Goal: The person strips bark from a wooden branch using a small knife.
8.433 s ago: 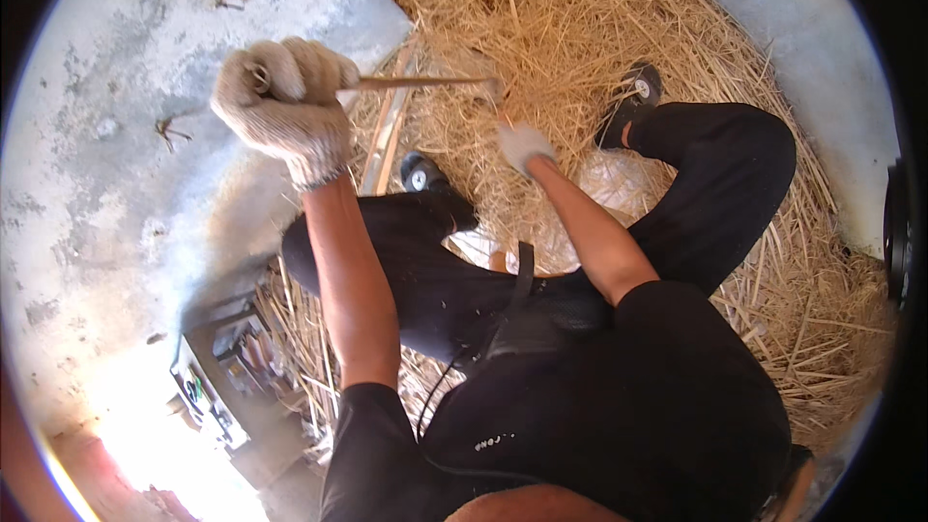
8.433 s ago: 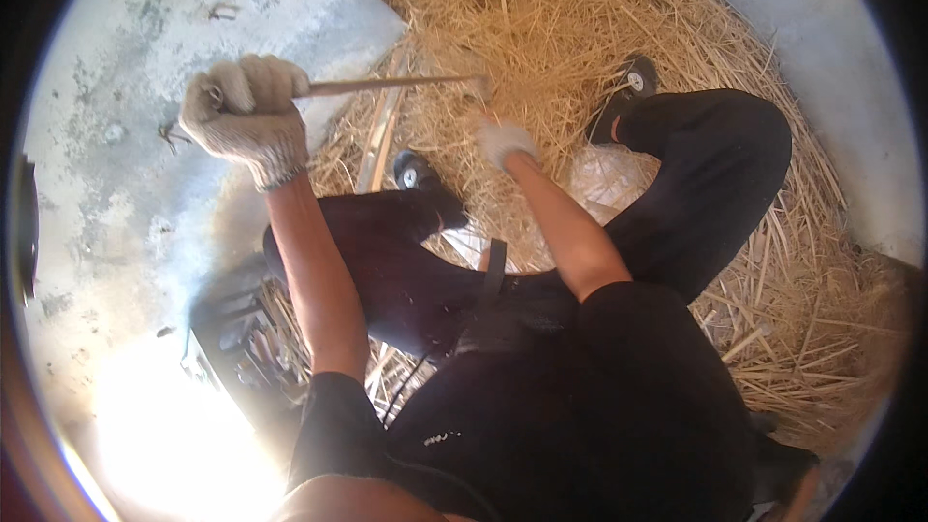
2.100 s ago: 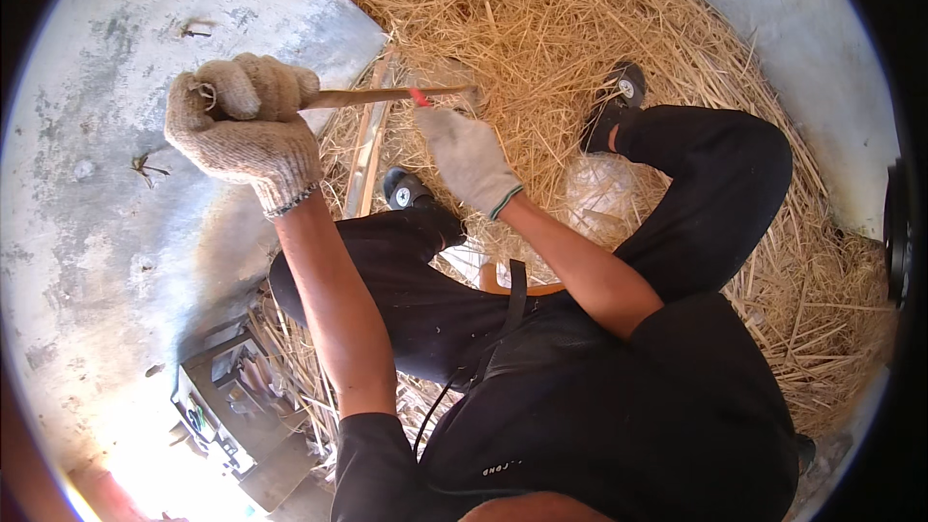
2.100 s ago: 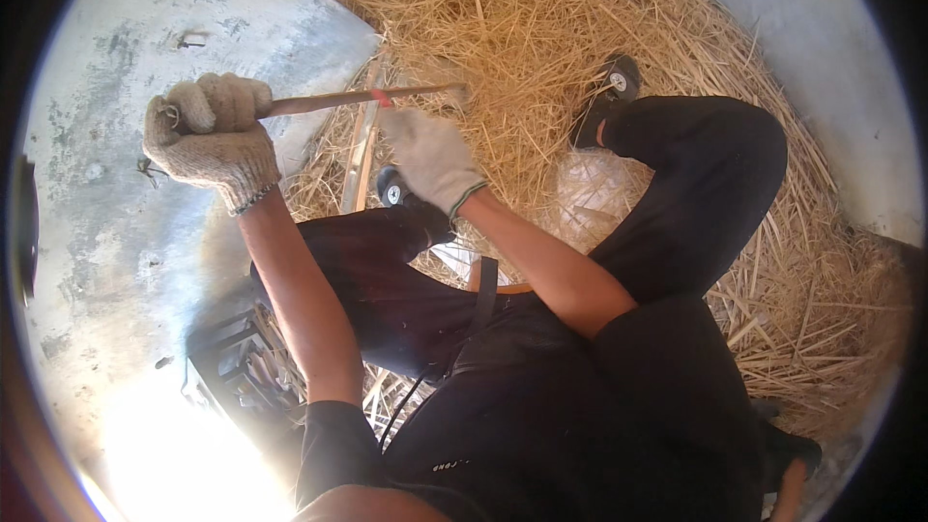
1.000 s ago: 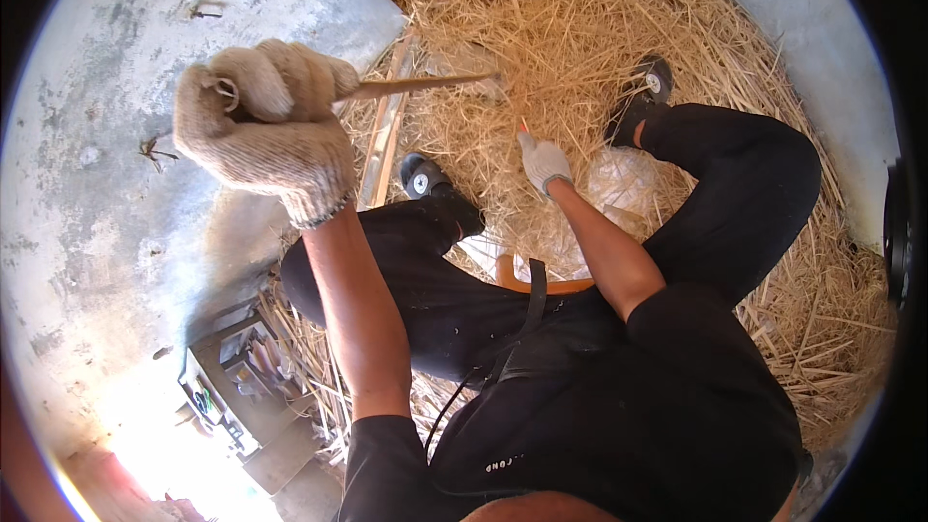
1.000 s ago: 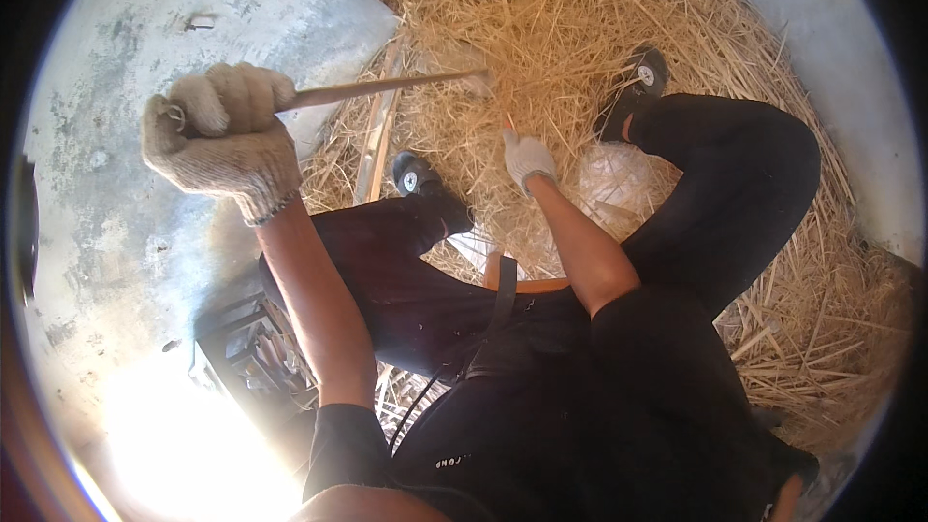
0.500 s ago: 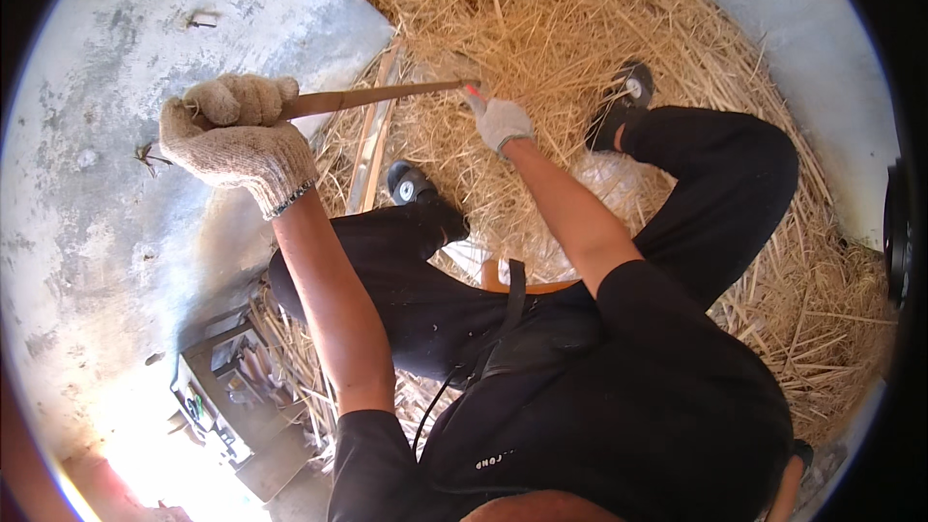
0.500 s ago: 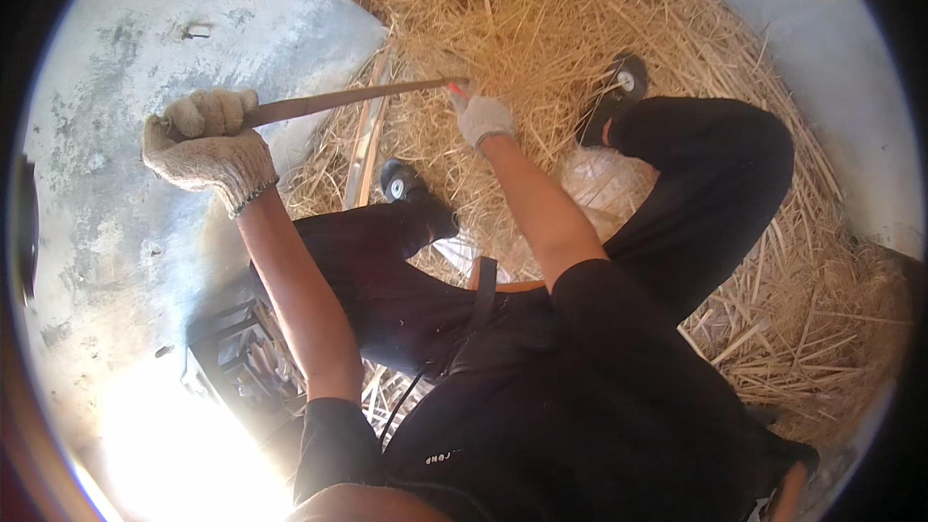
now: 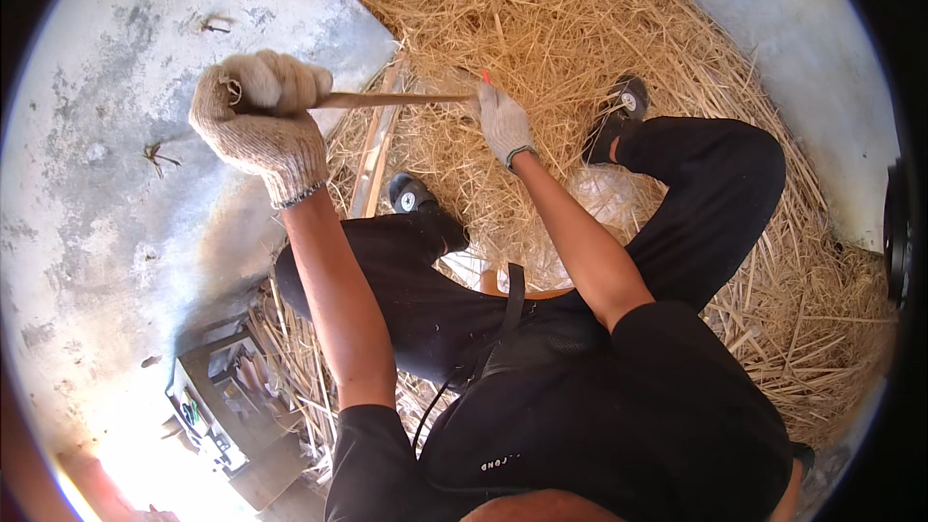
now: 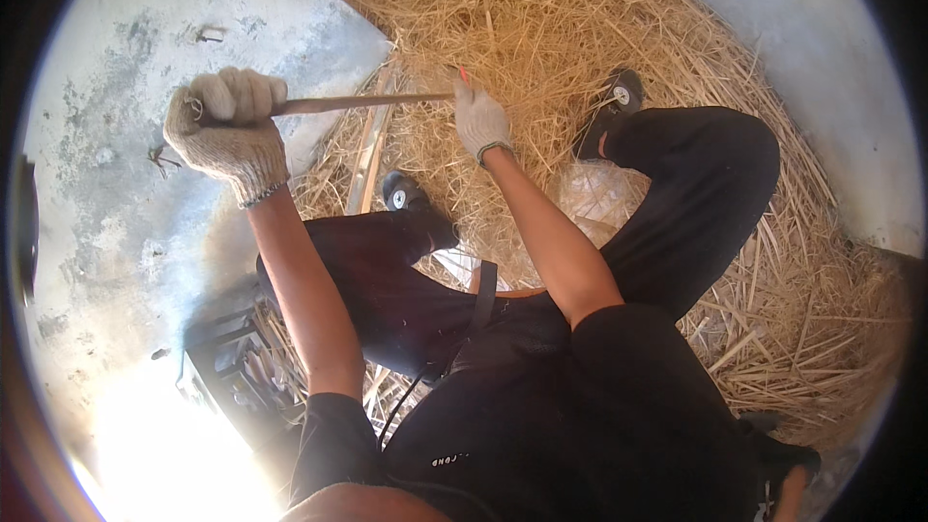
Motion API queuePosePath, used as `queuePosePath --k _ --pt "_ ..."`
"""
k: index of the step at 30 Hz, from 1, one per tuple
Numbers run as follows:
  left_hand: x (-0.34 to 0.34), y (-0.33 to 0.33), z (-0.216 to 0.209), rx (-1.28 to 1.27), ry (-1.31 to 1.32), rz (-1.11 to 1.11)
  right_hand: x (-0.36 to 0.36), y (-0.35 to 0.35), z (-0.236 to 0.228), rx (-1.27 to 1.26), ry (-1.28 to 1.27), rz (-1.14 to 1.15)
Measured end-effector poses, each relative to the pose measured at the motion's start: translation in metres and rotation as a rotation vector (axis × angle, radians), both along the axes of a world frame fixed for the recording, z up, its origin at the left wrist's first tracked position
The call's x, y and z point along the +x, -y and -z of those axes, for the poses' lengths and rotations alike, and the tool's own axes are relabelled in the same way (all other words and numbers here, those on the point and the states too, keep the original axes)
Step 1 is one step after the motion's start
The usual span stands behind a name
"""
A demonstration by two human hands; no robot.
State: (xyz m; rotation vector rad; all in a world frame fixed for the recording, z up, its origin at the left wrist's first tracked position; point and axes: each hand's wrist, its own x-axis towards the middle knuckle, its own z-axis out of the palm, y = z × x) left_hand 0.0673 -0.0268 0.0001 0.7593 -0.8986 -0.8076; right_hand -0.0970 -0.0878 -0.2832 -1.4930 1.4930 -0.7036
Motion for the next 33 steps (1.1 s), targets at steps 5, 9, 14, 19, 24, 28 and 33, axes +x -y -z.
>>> queuePosePath --k 5,9,14,19,24,28,33 --pt "-0.001 0.003 0.000 0.135 0.125 -0.487 0.006 -0.008 -0.067 0.103 0.531 0.018" --pt "-0.007 0.000 0.001 0.065 0.173 -0.644 -0.003 -0.017 -0.085 0.136 0.640 -0.045" --pt "0.002 0.001 -0.008 0.019 0.003 -0.482 -0.016 -0.032 -0.098 0.111 0.475 -0.114" --pt "-0.001 -0.006 0.001 -0.104 -0.016 -0.027 -0.012 -0.044 -0.104 0.091 0.506 -0.137" --pt "-0.020 -0.006 -0.007 -0.115 -0.020 -0.004 -0.013 -0.064 -0.158 -0.029 0.484 -0.212" --pt "-0.005 -0.008 0.005 -0.224 0.031 0.280 -0.003 -0.078 -0.165 -0.078 0.384 -0.222" --pt "0.004 -0.008 0.012 -0.246 0.068 0.479 0.004 -0.068 -0.106 0.080 0.245 -0.206"
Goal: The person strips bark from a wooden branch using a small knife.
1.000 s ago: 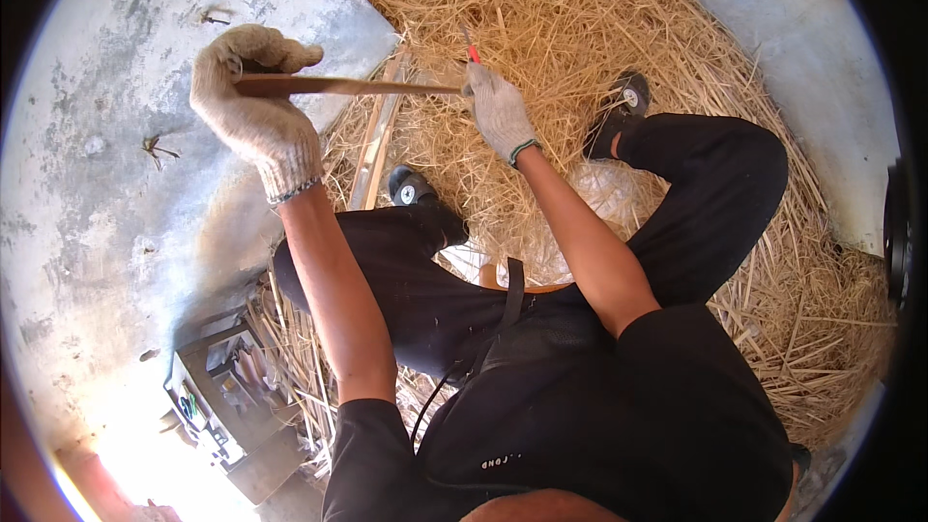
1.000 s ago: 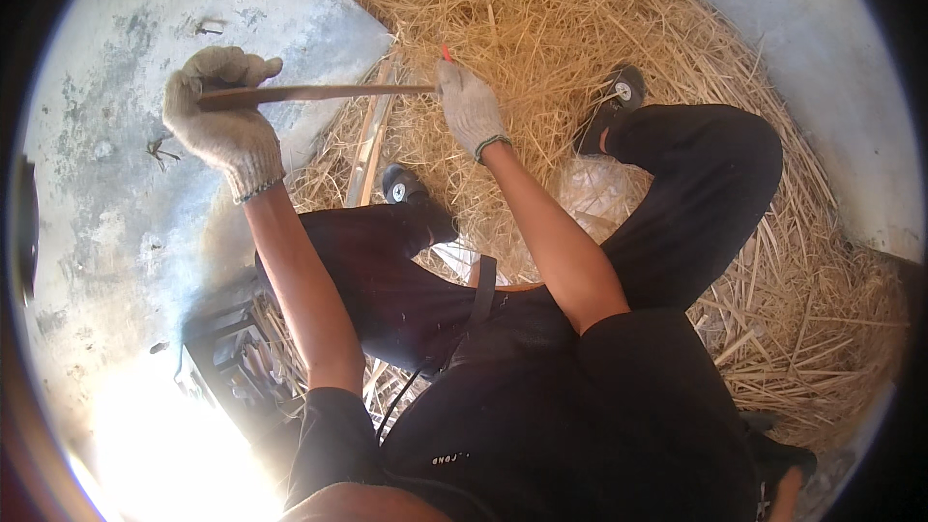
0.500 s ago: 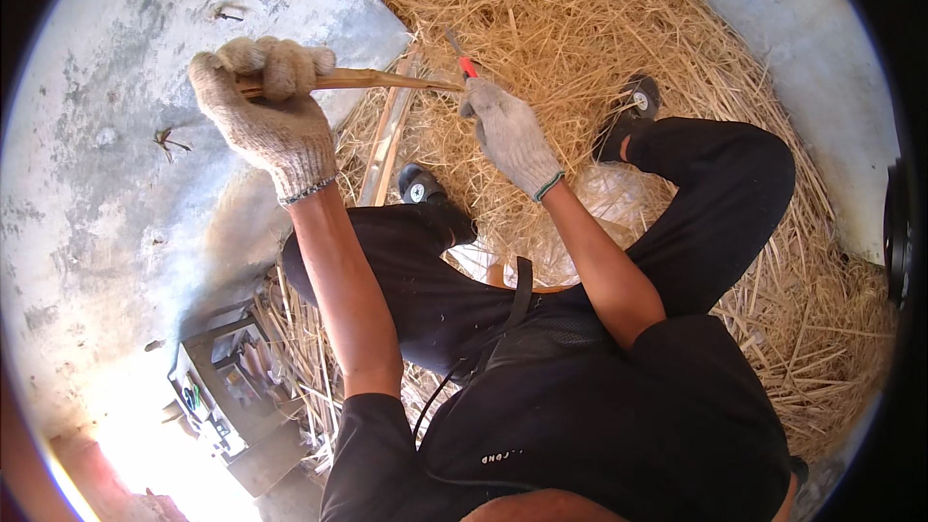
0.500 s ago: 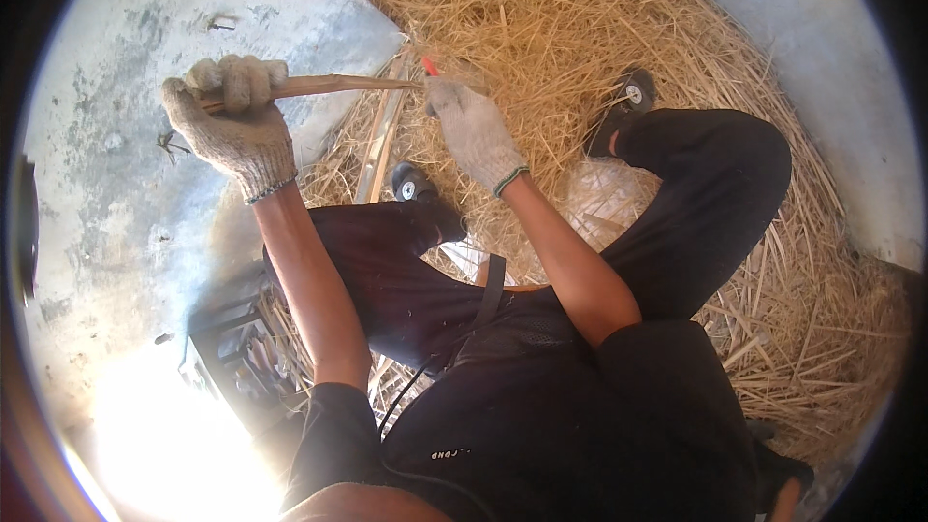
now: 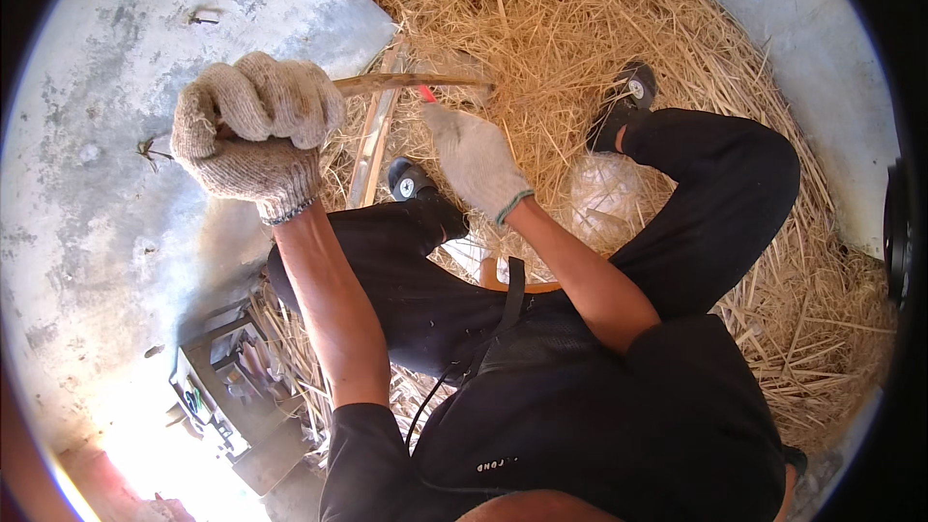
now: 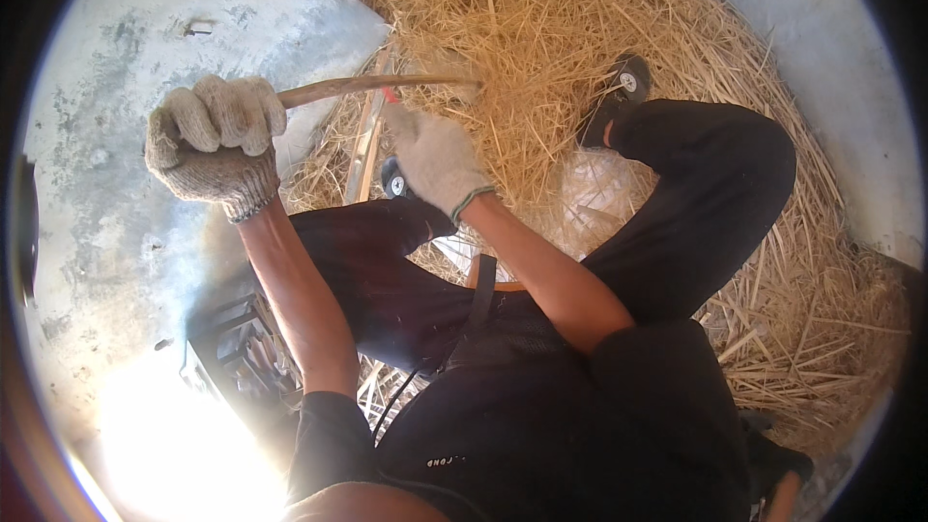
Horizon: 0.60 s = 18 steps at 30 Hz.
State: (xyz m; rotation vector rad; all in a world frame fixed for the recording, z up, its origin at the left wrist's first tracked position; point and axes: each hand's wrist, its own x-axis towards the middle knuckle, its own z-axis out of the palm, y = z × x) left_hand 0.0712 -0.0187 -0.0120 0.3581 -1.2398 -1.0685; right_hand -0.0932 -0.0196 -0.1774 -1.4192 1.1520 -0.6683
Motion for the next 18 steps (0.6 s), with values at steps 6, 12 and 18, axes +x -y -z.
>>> queuePosePath --k 6,12,18 --pt "-0.026 -0.001 -0.014 0.059 0.047 -0.078 -0.023 0.022 0.027 0.042 -0.188 0.025" --pt "-0.033 -0.010 -0.013 0.184 0.057 -0.257 -0.005 -0.012 -0.037 -0.028 0.112 -0.024" --pt "-0.036 -0.020 -0.005 0.132 0.009 -0.290 -0.022 0.013 0.061 0.106 -0.267 -0.022"
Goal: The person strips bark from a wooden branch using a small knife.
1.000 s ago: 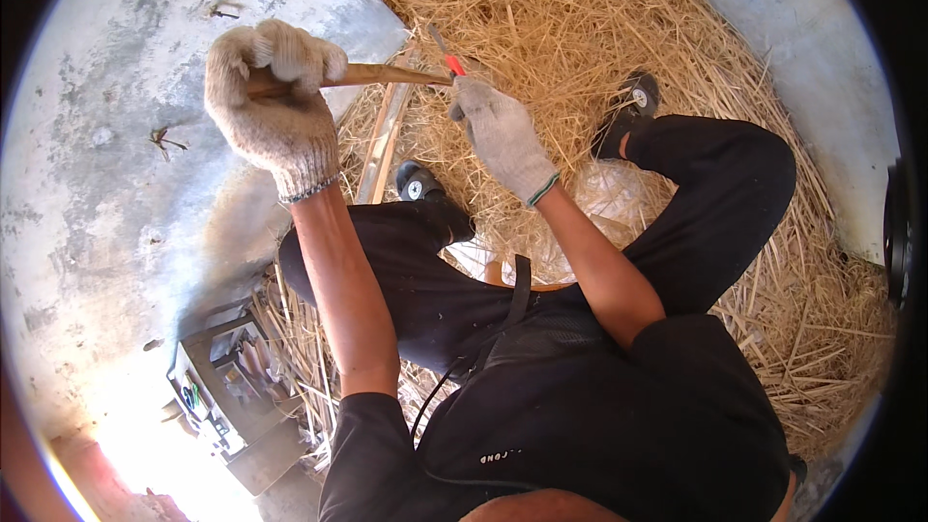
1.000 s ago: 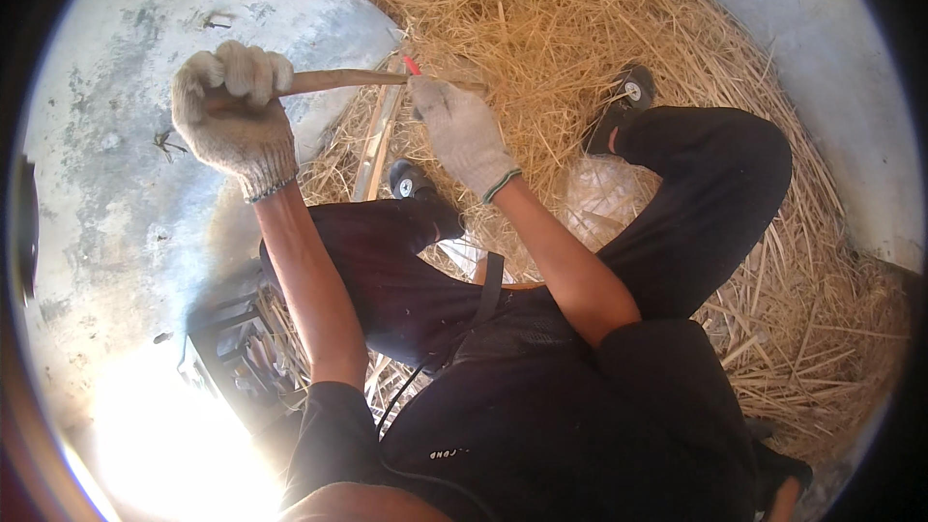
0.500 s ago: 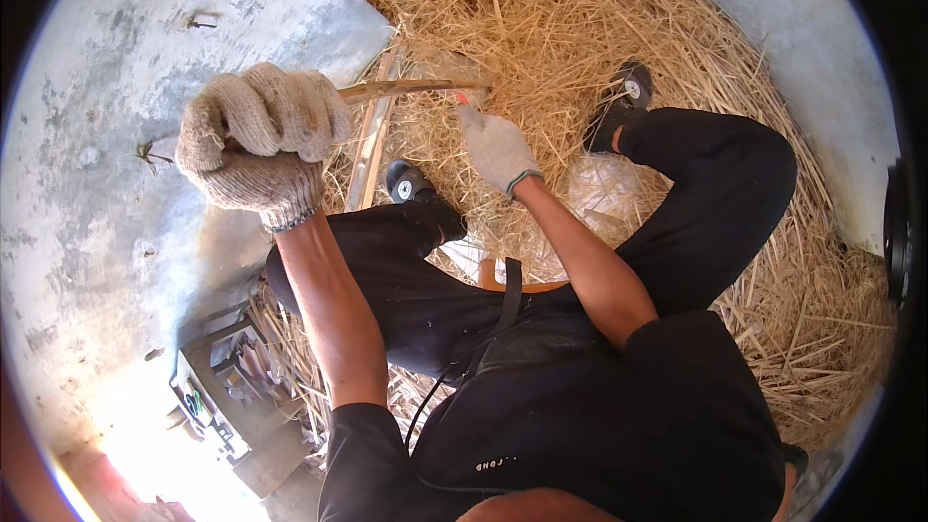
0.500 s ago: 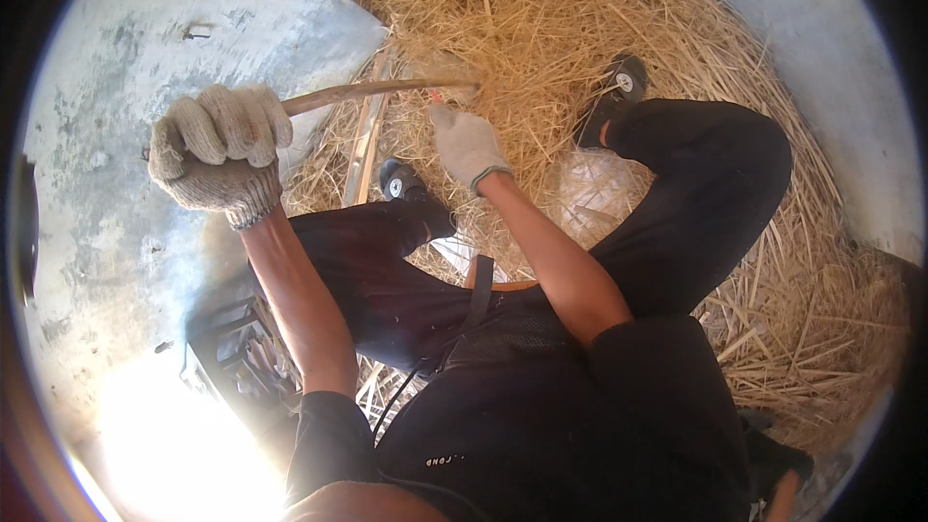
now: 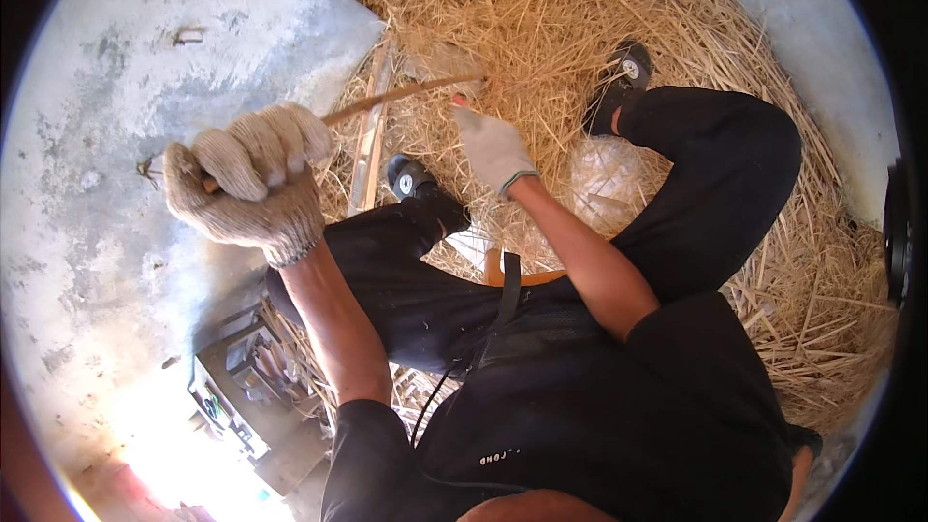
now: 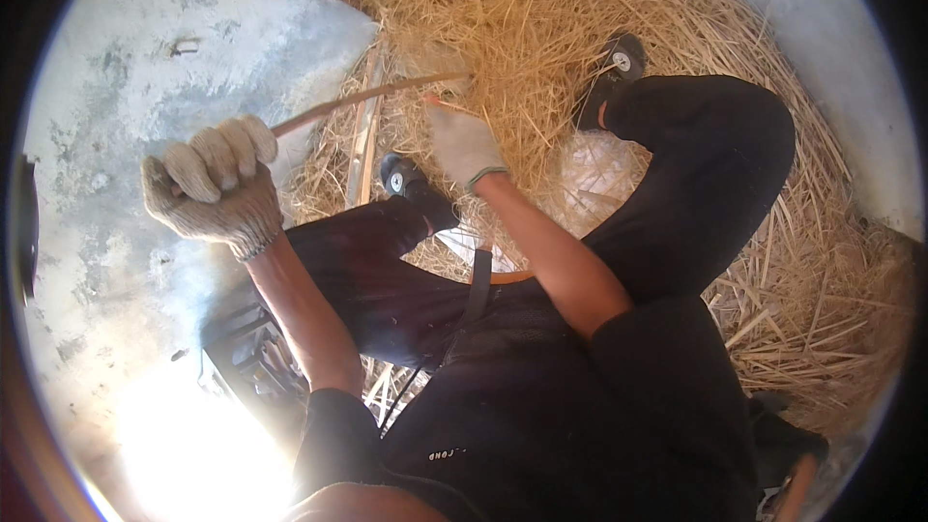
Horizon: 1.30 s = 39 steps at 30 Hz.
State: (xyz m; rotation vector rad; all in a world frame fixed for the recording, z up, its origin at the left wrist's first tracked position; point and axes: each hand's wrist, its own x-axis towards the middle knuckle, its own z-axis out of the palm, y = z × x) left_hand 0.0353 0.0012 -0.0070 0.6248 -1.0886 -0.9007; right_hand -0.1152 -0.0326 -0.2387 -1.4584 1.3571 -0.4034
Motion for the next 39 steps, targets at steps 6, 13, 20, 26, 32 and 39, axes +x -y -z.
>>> queuePosePath --k 6,13,20,26,32,39 --pt "-0.008 0.000 0.001 0.011 0.054 0.021 0.001 -0.007 -0.002 -0.019 0.032 0.106" --pt "0.019 -0.018 0.003 0.105 -0.066 -0.083 0.001 -0.015 -0.077 0.012 0.438 0.082" --pt "0.016 -0.034 0.020 0.001 -0.004 0.032 0.008 -0.012 -0.030 -0.025 0.121 -0.032" --pt "-0.004 -0.030 0.014 0.006 -0.023 -0.023 0.005 -0.001 0.005 -0.022 0.117 0.102" --pt "-0.003 -0.038 0.019 0.008 -0.077 -0.196 0.012 -0.024 -0.039 -0.190 0.337 -0.068" --pt "0.026 -0.044 0.026 -0.017 -0.145 -0.267 0.037 -0.021 -0.031 -0.329 0.164 -0.078"
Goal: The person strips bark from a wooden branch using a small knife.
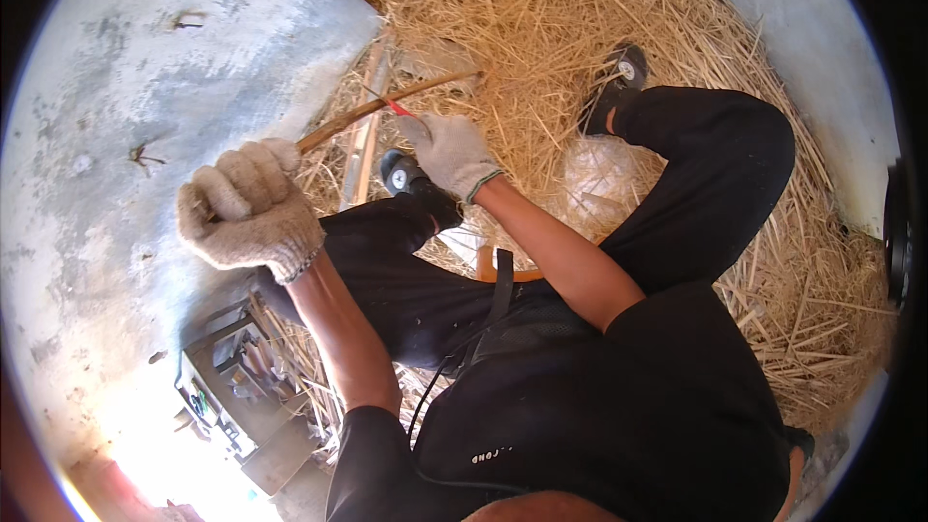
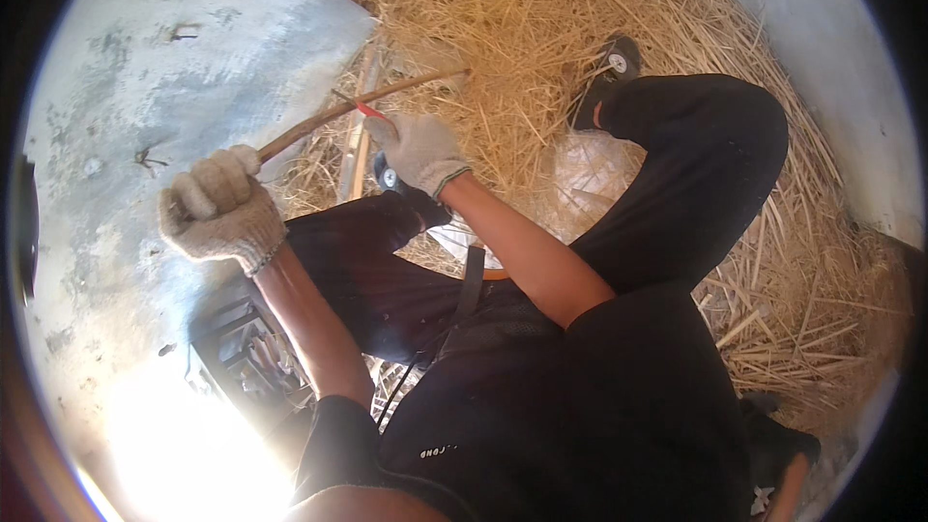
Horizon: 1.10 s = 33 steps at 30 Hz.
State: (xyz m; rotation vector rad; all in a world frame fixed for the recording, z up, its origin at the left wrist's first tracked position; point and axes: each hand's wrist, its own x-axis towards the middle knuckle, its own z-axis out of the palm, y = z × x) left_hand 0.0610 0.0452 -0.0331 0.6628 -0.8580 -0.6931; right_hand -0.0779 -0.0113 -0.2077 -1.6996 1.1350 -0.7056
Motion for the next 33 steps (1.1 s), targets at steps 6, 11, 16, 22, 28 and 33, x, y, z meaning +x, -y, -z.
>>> queuePosePath --k 6,11,16,22,28,33 --pt "-0.008 -0.001 -0.002 -0.015 -0.007 -0.011 -0.036 0.006 0.066 0.278 -0.272 0.108" --pt "-0.022 0.007 -0.010 0.010 0.081 -0.024 -0.061 0.026 0.052 0.483 -0.286 0.174" --pt "-0.020 0.011 -0.011 0.007 0.041 -0.056 -0.026 0.002 -0.019 0.232 0.236 0.035" --pt "-0.019 0.009 -0.008 0.008 0.034 -0.024 -0.029 0.014 0.035 0.345 -0.098 0.043" --pt "-0.030 0.015 -0.011 -0.022 0.084 0.019 -0.030 0.021 0.070 0.337 -0.148 0.151" --pt "-0.020 0.013 -0.009 -0.008 0.054 0.018 -0.027 0.024 0.037 0.160 0.008 0.092"
